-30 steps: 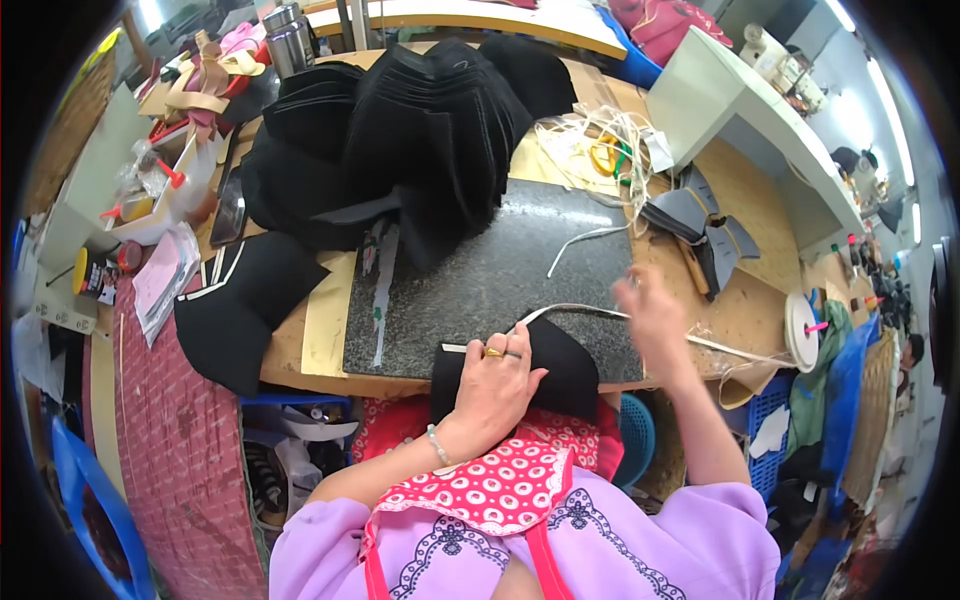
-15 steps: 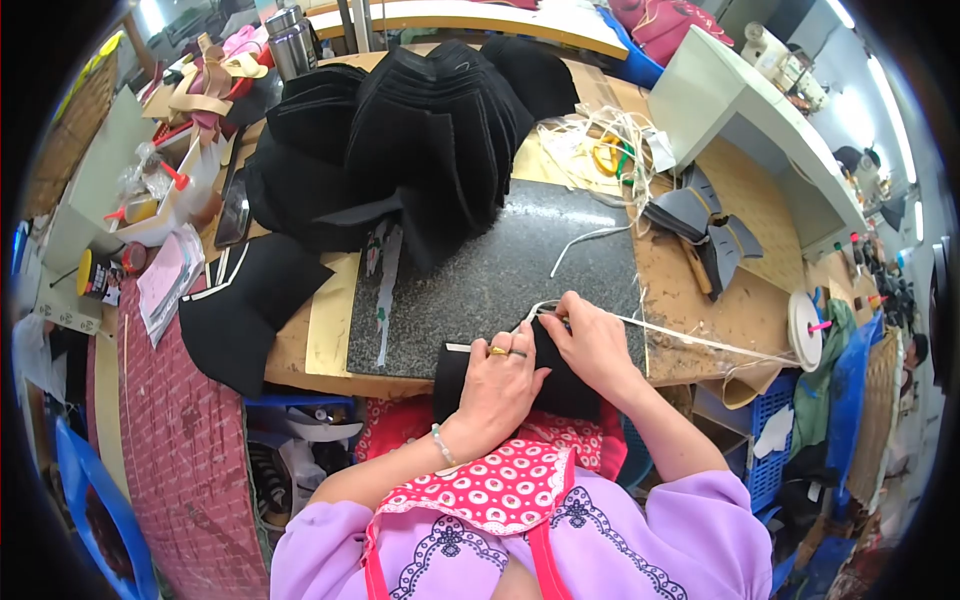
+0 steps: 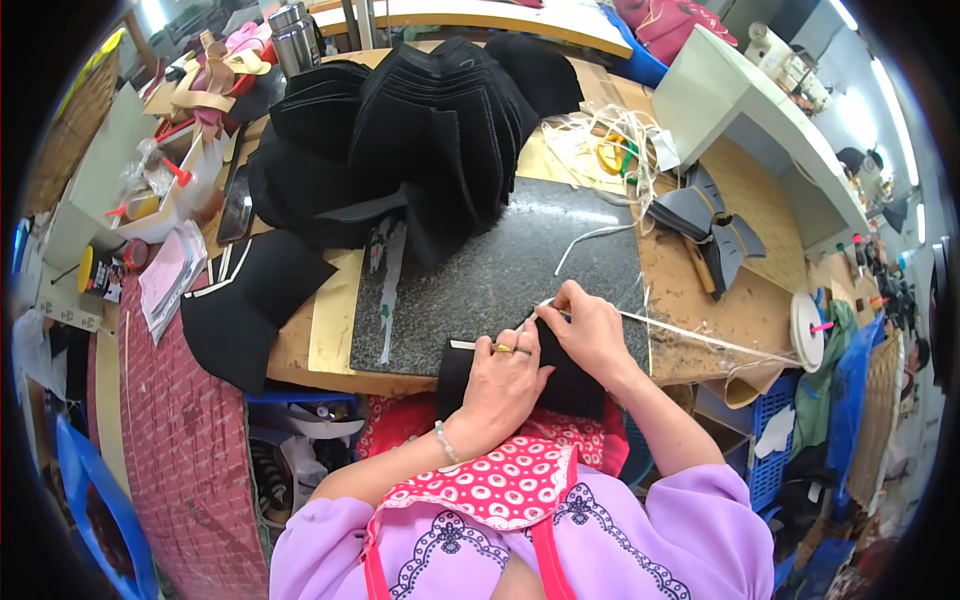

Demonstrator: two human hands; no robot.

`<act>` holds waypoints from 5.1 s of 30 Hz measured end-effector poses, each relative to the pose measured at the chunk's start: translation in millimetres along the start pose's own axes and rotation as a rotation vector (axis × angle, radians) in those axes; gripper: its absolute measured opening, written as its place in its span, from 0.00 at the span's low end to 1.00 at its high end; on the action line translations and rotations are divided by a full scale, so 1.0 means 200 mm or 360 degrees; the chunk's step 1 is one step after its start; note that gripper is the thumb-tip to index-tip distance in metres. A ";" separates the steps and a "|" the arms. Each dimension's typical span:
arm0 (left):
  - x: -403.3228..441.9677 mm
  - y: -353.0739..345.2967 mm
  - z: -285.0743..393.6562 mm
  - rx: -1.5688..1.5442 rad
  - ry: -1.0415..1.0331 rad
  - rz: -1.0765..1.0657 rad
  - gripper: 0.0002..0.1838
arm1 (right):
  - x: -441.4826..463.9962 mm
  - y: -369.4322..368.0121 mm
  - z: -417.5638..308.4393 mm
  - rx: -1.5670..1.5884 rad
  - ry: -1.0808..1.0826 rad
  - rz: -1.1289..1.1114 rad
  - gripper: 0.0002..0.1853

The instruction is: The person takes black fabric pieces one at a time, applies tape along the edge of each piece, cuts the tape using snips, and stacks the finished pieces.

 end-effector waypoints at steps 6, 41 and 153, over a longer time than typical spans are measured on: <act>-0.01 -0.02 0.00 0.0026 0.0022 -0.0122 0.32 | 0.02 0.02 0.14 0.0256 -0.0206 0.0004 0.13; -0.26 0.22 -0.40 -0.1121 0.0408 0.0224 0.11 | -0.17 0.04 -0.35 0.1135 0.0249 -0.0554 0.06; -0.21 0.11 -0.22 -0.0260 0.0120 -0.0050 0.28 | 0.00 -0.19 -0.16 0.0239 0.0157 -0.0556 0.10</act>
Point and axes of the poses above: each hand's wrist, its own x-axis towards the middle knuckle, its own y-axis out of the back of the hand, z = x × y, the point moved 10 cm from there along x, towards the middle knuckle, and after that the axes turned 1 degree about x, right-handed, at the moved point
